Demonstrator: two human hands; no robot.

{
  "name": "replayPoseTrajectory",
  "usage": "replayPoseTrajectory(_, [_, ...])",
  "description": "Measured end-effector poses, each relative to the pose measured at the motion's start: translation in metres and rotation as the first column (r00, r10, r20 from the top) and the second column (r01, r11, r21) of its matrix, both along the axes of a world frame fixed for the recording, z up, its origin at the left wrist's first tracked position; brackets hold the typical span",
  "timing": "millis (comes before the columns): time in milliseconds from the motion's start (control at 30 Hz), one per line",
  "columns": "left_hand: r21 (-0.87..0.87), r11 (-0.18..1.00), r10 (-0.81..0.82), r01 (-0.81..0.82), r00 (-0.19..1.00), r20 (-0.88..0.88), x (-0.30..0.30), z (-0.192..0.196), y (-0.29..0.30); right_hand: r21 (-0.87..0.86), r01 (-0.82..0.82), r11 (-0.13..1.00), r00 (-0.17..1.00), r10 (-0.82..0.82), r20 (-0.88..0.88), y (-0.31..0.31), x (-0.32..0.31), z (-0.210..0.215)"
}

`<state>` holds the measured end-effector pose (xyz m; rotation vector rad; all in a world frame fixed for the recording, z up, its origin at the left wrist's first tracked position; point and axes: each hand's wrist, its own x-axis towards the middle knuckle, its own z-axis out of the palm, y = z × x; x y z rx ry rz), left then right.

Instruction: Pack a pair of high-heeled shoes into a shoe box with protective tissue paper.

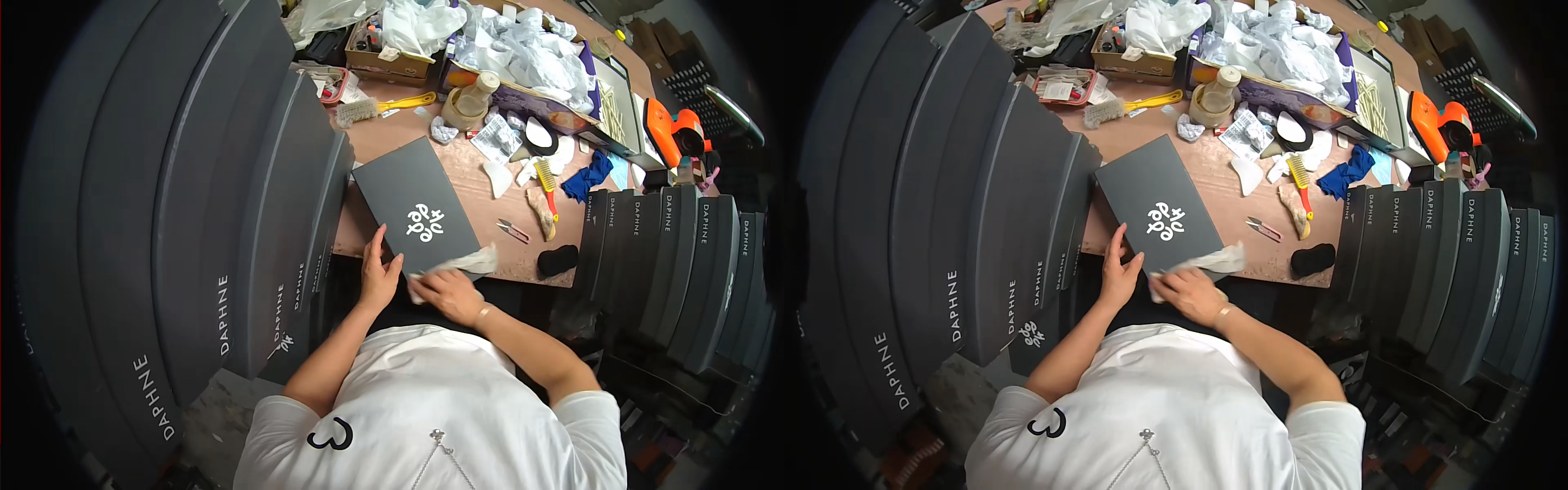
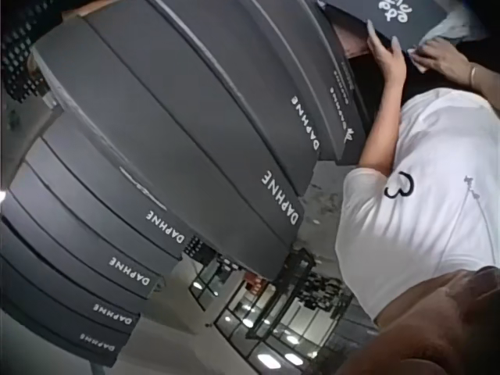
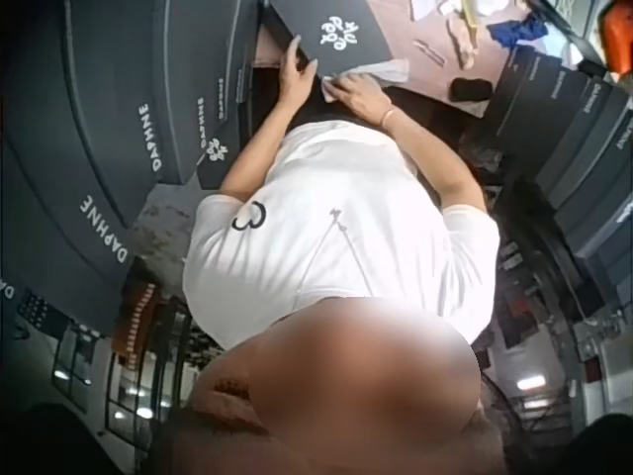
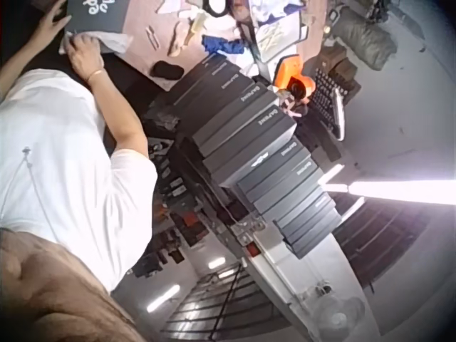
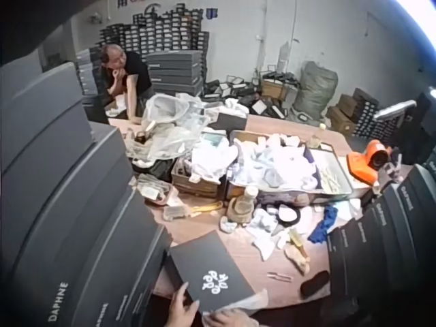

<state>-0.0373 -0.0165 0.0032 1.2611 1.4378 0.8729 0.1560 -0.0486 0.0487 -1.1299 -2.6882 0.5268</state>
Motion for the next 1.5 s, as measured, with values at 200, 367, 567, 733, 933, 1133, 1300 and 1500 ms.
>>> replayPoseTrajectory(200, [-0.166,0.985,0.084,-0.051,0.977,0.194,-0.015,-0.031,0.008,-0.022,0.029,0.999,0.999,-0.028,0.046,-0.018,0.015,-0.003])
replayPoseTrajectory(367, [-0.148,0.988,0.085,-0.047,0.961,0.264,-0.013,-0.038,0.009,-0.002,0.118,0.993,0.992,-0.118,-0.044,0.021,-0.012,-0.003])
replayPoseTrajectory(567, [-0.151,0.986,0.103,-0.073,0.975,0.197,-0.014,-0.047,0.007,0.011,0.052,0.999,0.999,-0.052,0.017,-0.019,0.022,0.002])
replayPoseTrajectory(733, [-0.164,0.986,0.083,-0.043,0.965,0.248,-0.014,-0.044,0.010,0.013,0.125,0.992,0.991,-0.125,-0.040,0.028,-0.013,-0.002])
replayPoseTrajectory(933, [-0.165,0.984,0.105,-0.063,0.960,0.260,-0.013,-0.039,0.003,-0.032,0.040,0.999,0.999,-0.041,-0.026,0.018,0.002,0.001])
replayPoseTrajectory(1133, [-0.295,0.949,0.219,-0.114,0.909,0.353,-0.014,-0.021,0.009,-0.033,0.130,0.991,0.963,-0.134,-0.234,0.123,-0.014,0.007])
replayPoseTrajectory(1300, [-0.385,0.920,0.154,-0.068,0.968,0.196,-0.018,-0.044,-0.015,0.262,0.147,0.954,0.957,-0.071,-0.280,0.258,-0.037,0.034])
replayPoseTrajectory(1500, [-0.460,0.886,0.075,0.065,0.957,0.280,-0.012,-0.027,0.004,0.298,0.327,0.897,0.921,-0.232,-0.314,0.304,-0.029,0.025])
